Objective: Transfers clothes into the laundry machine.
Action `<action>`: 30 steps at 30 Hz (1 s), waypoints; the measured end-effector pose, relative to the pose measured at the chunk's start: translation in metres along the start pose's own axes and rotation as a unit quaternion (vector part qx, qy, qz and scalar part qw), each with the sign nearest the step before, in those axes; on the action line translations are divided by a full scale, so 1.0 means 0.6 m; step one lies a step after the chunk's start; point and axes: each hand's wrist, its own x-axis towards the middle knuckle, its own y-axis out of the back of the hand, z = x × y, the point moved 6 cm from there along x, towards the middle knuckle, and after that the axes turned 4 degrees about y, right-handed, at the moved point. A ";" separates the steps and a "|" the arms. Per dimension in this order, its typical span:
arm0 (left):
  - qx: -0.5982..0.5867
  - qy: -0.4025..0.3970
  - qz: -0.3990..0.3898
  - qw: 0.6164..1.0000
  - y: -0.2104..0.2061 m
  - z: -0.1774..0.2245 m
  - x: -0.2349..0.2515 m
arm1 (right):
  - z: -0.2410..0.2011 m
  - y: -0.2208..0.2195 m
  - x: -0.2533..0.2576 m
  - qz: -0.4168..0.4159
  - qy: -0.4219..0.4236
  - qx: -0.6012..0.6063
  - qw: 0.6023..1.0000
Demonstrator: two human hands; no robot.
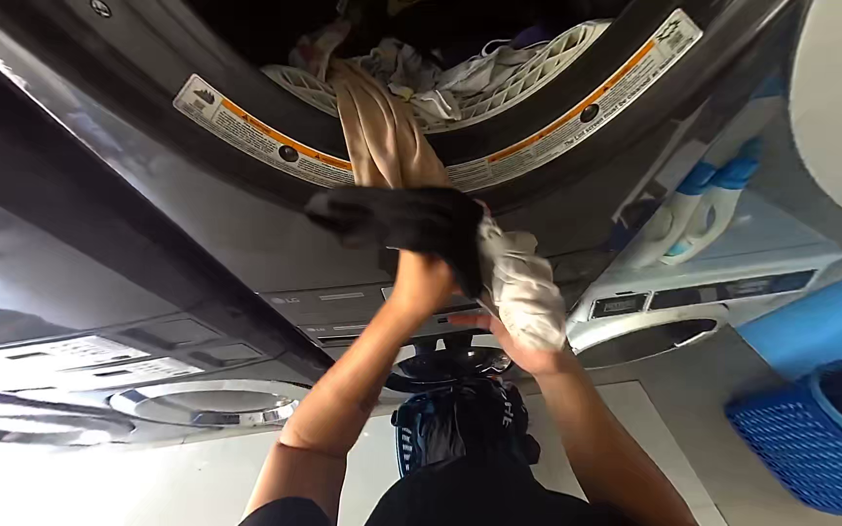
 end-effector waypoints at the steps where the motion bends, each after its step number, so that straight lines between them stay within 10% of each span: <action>1: 0.037 -0.005 -0.005 0.999 -0.024 -0.008 -0.027 | -0.024 -0.024 0.015 0.005 0.067 -0.082 0.994; 7: 0.205 0.119 0.045 0.970 0.000 -0.017 -0.101 | -0.052 -0.050 0.048 0.094 0.259 -0.392 0.878; 13: 0.123 0.151 0.086 0.977 0.043 -0.026 -0.133 | -0.024 -0.043 0.059 0.091 0.182 -0.336 0.920; 19: -0.124 -0.065 -0.044 0.989 0.057 0.001 -0.154 | 0.005 -0.030 0.060 0.095 0.114 -0.364 0.919; 24: -0.387 -0.058 -0.079 0.917 0.042 0.021 -0.179 | 0.021 0.000 0.063 0.158 0.016 -0.031 0.987; 30: 0.170 0.022 -0.072 0.983 0.016 -0.105 -0.213 | -0.006 0.040 0.026 0.337 -0.050 -0.052 0.939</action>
